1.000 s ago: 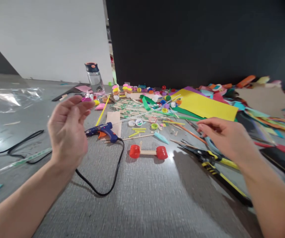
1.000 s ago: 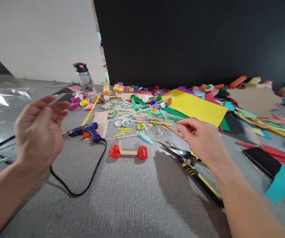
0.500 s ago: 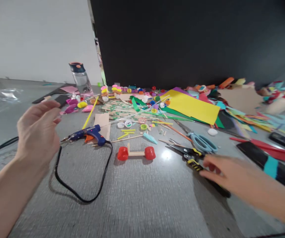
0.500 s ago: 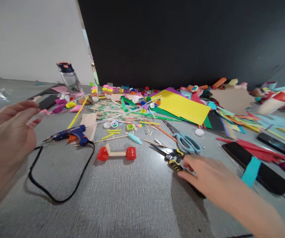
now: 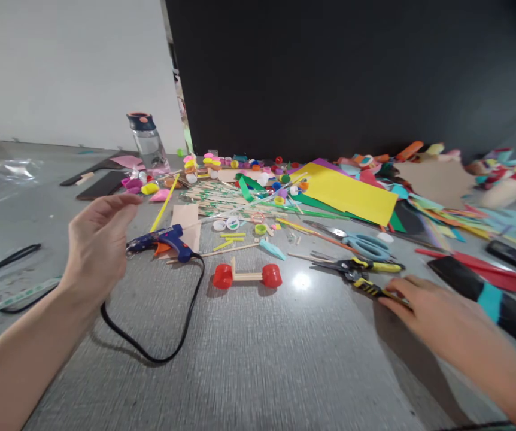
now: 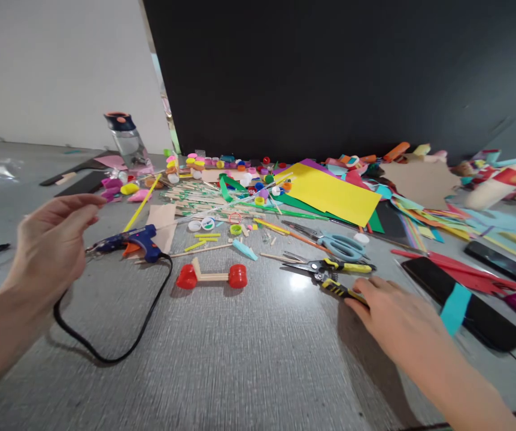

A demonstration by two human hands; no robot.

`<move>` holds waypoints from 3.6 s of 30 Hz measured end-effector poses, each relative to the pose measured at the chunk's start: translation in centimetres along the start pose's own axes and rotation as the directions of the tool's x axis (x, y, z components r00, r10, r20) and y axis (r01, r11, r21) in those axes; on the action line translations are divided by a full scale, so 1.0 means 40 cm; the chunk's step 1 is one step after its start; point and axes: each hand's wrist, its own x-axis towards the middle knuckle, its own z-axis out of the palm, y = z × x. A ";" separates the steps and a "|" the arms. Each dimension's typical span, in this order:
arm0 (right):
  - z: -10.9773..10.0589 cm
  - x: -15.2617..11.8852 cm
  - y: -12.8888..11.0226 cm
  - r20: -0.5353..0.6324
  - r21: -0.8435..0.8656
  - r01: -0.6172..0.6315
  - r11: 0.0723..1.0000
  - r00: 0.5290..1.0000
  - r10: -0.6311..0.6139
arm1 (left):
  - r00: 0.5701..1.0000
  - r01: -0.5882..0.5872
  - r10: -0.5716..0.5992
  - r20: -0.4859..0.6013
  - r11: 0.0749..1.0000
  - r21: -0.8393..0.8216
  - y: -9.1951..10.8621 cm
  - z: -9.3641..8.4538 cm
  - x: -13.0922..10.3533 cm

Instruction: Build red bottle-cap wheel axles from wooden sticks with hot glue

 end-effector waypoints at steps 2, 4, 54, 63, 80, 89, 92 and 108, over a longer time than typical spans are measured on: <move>-0.018 0.022 -0.027 -0.029 0.040 0.026 0.999 0.999 -0.025 | 0.999 -0.019 0.019 0.030 1.000 0.012 0.003 0.002 -0.011; -0.045 0.057 -0.073 -0.035 0.122 0.094 0.988 0.995 -0.091 | 0.994 -0.038 0.034 0.100 0.998 0.044 0.005 0.003 -0.021; 0.001 0.500 -0.346 0.325 0.219 0.250 0.943 0.893 -0.312 | 0.656 -0.591 0.283 0.700 0.769 0.243 -0.021 0.020 -0.107; -0.005 0.466 -0.396 0.275 0.279 0.258 0.925 0.901 -0.334 | 0.654 -0.594 0.283 0.702 0.766 0.245 -0.015 0.022 -0.113; -0.028 0.440 -0.356 0.315 0.377 0.425 0.823 0.777 -0.545 | 0.641 -0.600 0.283 0.714 0.765 0.235 -0.018 0.024 -0.120; -0.016 0.436 -0.364 0.291 0.368 0.412 0.834 0.801 -0.524 | 0.644 -0.586 0.279 0.712 0.779 0.224 -0.019 0.024 -0.121; -0.019 0.440 -0.367 0.288 0.359 0.414 0.836 0.803 -0.521 | 0.643 -0.578 0.273 0.716 0.786 0.220 -0.018 0.022 -0.122; 0.039 0.506 -0.357 0.108 0.293 0.647 0.704 0.709 -0.697 | 0.624 -0.594 0.305 0.720 0.783 0.183 -0.018 0.028 -0.126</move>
